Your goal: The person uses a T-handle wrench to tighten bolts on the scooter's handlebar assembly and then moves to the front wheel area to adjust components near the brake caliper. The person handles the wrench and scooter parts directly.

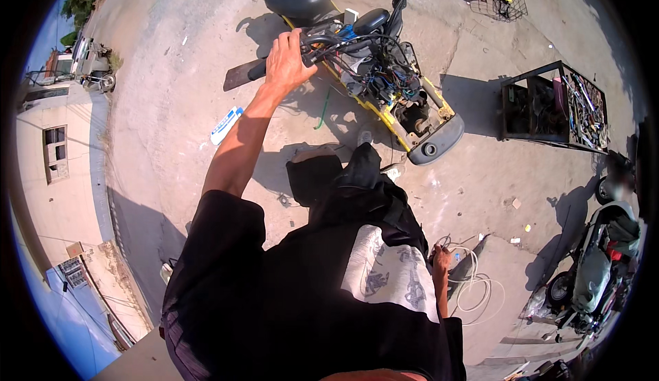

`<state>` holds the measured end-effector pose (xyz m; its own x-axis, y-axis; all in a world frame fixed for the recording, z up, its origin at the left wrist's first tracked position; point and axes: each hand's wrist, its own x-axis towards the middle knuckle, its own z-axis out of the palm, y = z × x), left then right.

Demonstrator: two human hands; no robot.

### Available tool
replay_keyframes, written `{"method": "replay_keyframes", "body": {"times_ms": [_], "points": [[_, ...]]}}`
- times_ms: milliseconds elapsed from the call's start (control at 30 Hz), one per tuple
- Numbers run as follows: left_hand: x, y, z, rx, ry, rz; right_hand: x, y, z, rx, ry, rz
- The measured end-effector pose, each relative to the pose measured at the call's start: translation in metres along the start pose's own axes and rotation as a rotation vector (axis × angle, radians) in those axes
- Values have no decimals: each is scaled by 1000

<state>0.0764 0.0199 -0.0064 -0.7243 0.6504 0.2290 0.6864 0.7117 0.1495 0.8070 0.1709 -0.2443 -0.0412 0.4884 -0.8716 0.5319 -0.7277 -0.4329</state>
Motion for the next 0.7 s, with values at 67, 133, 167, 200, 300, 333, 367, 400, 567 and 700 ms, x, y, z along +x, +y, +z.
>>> {"method": "replay_keyframes", "body": {"times_ms": [67, 133, 167, 200, 300, 333, 367, 400, 567, 700], "points": [[-2, 6, 3, 23, 39, 5, -2, 7, -6, 31, 8, -2], [-3, 11, 1, 40, 52, 1, 1, -2, -2, 85, -21, -7], [-4, 11, 0, 43, 44, -5, -1, -14, 3, 109, -35, -6], [-4, 12, -1, 47, 35, -12, 1, -24, 6, 245, -110, 45], [-2, 9, -5, 12, -9, -20, -19, -98, 52, 406, -244, 53], [0, 10, -7, 4, -19, -16, -30, -126, 69, 352, -306, -26], [0, 9, -8, -5, -29, -14, -44, -158, 86, 248, -376, -80], [2, 10, -9, -16, -38, -8, -44, -171, 101, 177, -427, -179], [3, 2, -10, -6, -100, -10, -97, -273, 209, -382, -494, -617], [7, 5, -16, 30, -95, -32, -136, -326, 274, -573, -484, -801]]}}
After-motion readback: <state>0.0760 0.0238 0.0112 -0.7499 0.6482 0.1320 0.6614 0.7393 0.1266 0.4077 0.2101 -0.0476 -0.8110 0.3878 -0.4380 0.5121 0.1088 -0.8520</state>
